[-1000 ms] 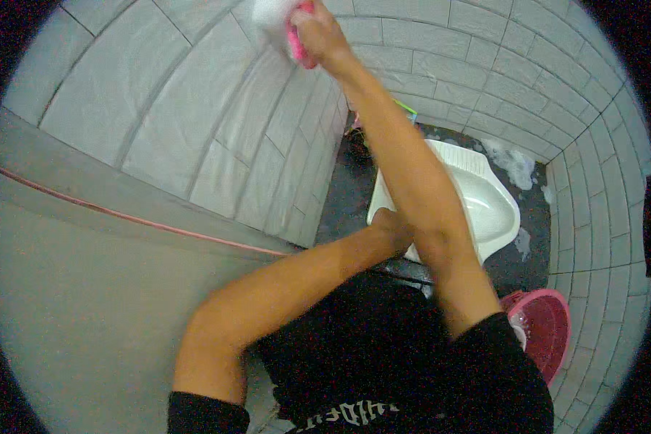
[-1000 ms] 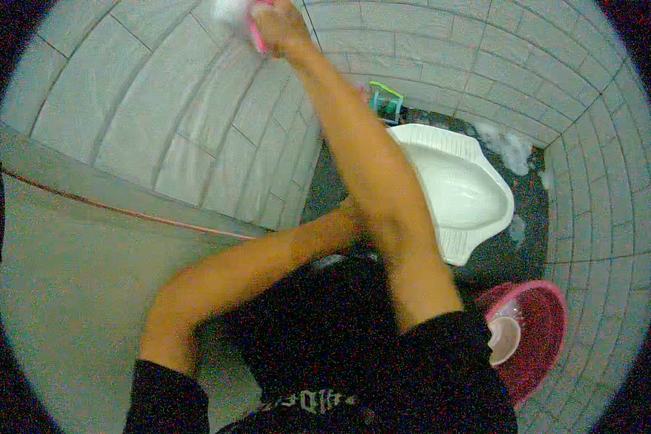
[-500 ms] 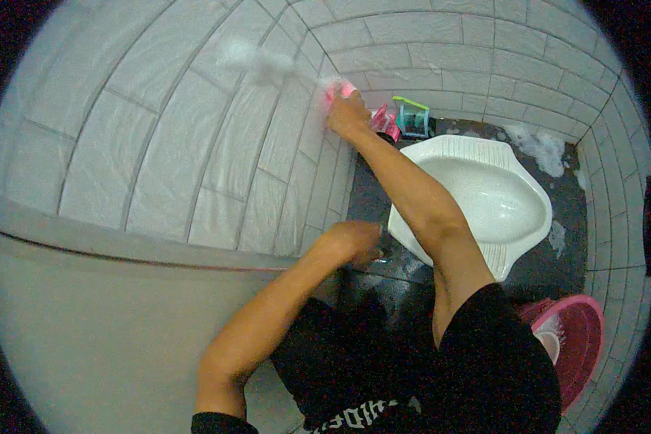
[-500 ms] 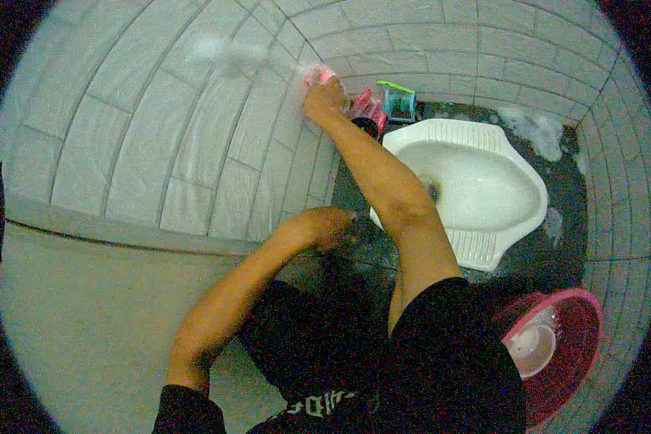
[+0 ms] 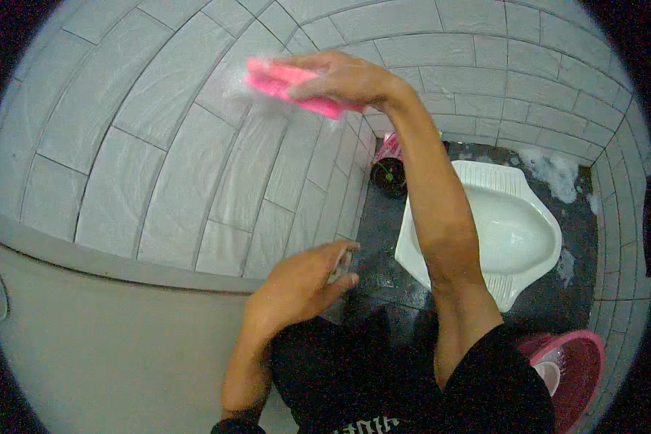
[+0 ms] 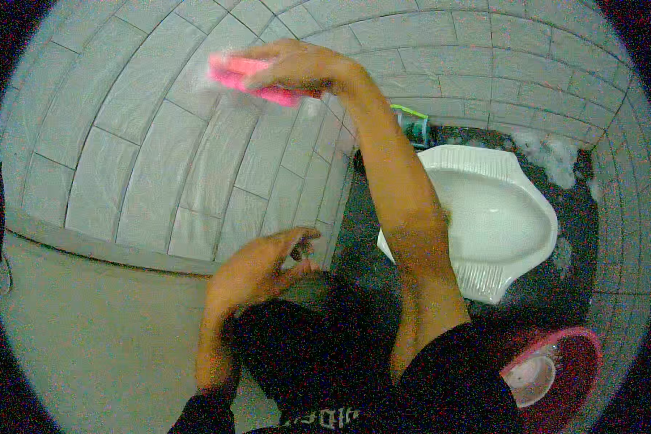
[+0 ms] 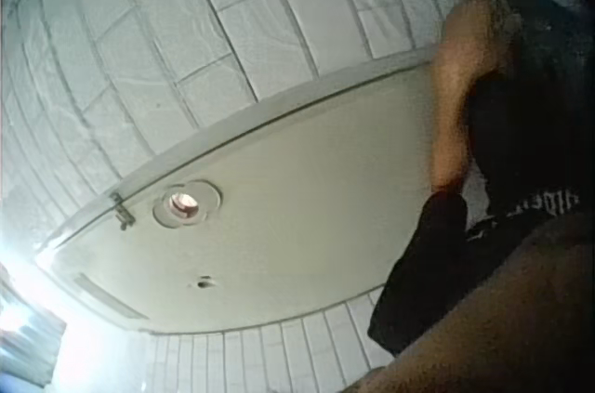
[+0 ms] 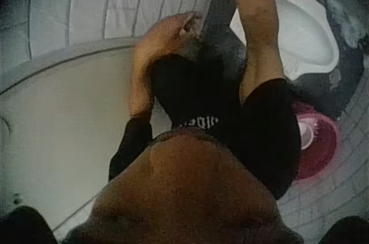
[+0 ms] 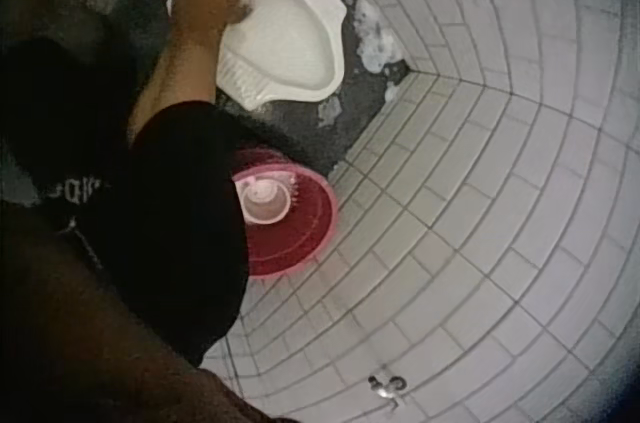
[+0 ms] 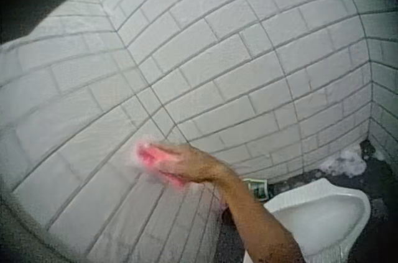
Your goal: The person cleans a tiled wall using a pink sponge and soapy water from a bucket.
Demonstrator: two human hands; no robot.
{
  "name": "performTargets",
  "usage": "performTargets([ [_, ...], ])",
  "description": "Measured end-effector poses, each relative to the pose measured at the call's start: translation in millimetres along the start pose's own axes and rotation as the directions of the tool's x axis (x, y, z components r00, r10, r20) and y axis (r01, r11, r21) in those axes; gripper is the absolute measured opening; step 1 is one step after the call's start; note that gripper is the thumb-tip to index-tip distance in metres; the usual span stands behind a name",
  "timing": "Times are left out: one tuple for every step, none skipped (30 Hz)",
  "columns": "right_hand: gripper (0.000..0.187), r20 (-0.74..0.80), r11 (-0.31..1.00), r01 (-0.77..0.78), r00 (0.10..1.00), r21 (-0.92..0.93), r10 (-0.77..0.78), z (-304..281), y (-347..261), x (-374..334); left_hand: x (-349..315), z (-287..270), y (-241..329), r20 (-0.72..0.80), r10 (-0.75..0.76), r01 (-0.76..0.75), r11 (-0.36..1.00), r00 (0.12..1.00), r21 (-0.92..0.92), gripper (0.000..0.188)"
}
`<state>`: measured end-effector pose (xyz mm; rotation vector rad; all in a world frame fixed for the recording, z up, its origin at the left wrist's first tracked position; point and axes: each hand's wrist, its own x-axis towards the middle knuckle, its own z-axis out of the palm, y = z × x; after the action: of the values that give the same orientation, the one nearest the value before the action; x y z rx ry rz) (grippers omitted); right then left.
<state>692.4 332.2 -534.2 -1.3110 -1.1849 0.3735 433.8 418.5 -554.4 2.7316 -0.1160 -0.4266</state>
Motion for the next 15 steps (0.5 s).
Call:
performTargets([
  [0.053,-0.100,0.996,0.093,0.991,0.009,-0.092,6.0,-1.3,9.8,-3.1,1.8,3.1,0.023,-0.032,0.033,0.998,0.999,-0.047,0.044],
  [0.051,-0.197,0.983,0.183,0.964,0.014,-0.176,16.8,2.8,21.1,-5.7,3.6,3.1,0.044,-0.054,0.058,0.994,0.998,-0.092,0.044],
  [0.051,-0.364,0.903,0.317,0.836,-0.288,-0.410,26.6,20.7,44.6,-4.9,4.6,2.3,0.067,-0.067,0.076,0.988,0.995,-0.136,0.043],
  [0.050,-0.426,0.731,0.334,0.640,-0.596,-0.640,30.4,49.8,72.5,-0.5,5.0,3.6,0.100,-0.062,0.080,0.980,0.993,-0.182,0.043],
  [0.050,-0.370,0.494,0.249,0.414,-0.833,-0.832,35.4,76.1,85.8,1.3,-0.4,5.5,0.116,-0.056,0.074,0.984,0.992,-0.163,0.043],
  [0.049,-0.505,0.624,0.223,0.418,-0.749,-0.755,48.8,81.1,83.4,-1.5,-1.3,4.6,0.073,-0.056,0.067,0.985,0.996,-0.162,0.044],
  [0.049,-0.626,0.738,0.196,0.418,-0.645,-0.658,65.0,87.3,77.7,-3.8,-1.1,3.2,0.030,-0.055,0.059,0.985,0.998,-0.160,0.044],
  [0.048,-0.736,0.838,0.170,0.410,-0.519,-0.539,75.9,94.6,74.0,-5.4,-3.5,4.8,-0.008,-0.058,0.056,0.986,0.998,-0.154,0.044],
  [0.048,-0.731,0.825,0.082,0.421,-0.559,-0.537,65.4,129.0,73.5,-3.9,-6.2,12.7,0.043,-0.082,0.088,0.984,0.996,-0.158,0.047],
  [0.055,-0.770,0.834,-0.038,0.410,-0.551,-0.490,73.0,145.1,65.4,-8.5,-7.6,12.7,0.049,-0.084,0.092,0.980,0.995,-0.179,0.046],
  [0.057,-0.835,0.922,-0.119,0.477,-0.368,-0.272,76.1,157.1,54.8,-8.0,-12.4,12.0,0.061,-0.079,0.090,0.975,0.995,-0.202,0.046],
  [0.059,-0.855,0.956,-0.233,0.517,-0.177,-0.032,77.8,170.6,43.5,-10.2,-12.7,12.5,0.056,-0.077,0.087,0.971,0.996,-0.221,0.045],
  [0.060,-0.831,0.887,-0.387,0.556,-0.253,0.005,74.5,201.4,36.9,-11.1,-11.4,13.3,0.030,-0.054,0.059,0.977,0.998,-0.205,0.045],
  [0.053,-0.842,0.856,-0.419,0.538,-0.304,-0.036,68.2,257.4,28.2,-9.1,-8.1,16.5,0.010,-0.007,0.009,0.982,1.000,-0.191,0.046],
  [0.048,-0.831,0.822,-0.469,0.556,-0.323,-0.009,75.7,282.1,28.4,-12.3,-6.8,13.7,-0.017,0.006,-0.009,0.985,1.000,-0.173,0.046],
])
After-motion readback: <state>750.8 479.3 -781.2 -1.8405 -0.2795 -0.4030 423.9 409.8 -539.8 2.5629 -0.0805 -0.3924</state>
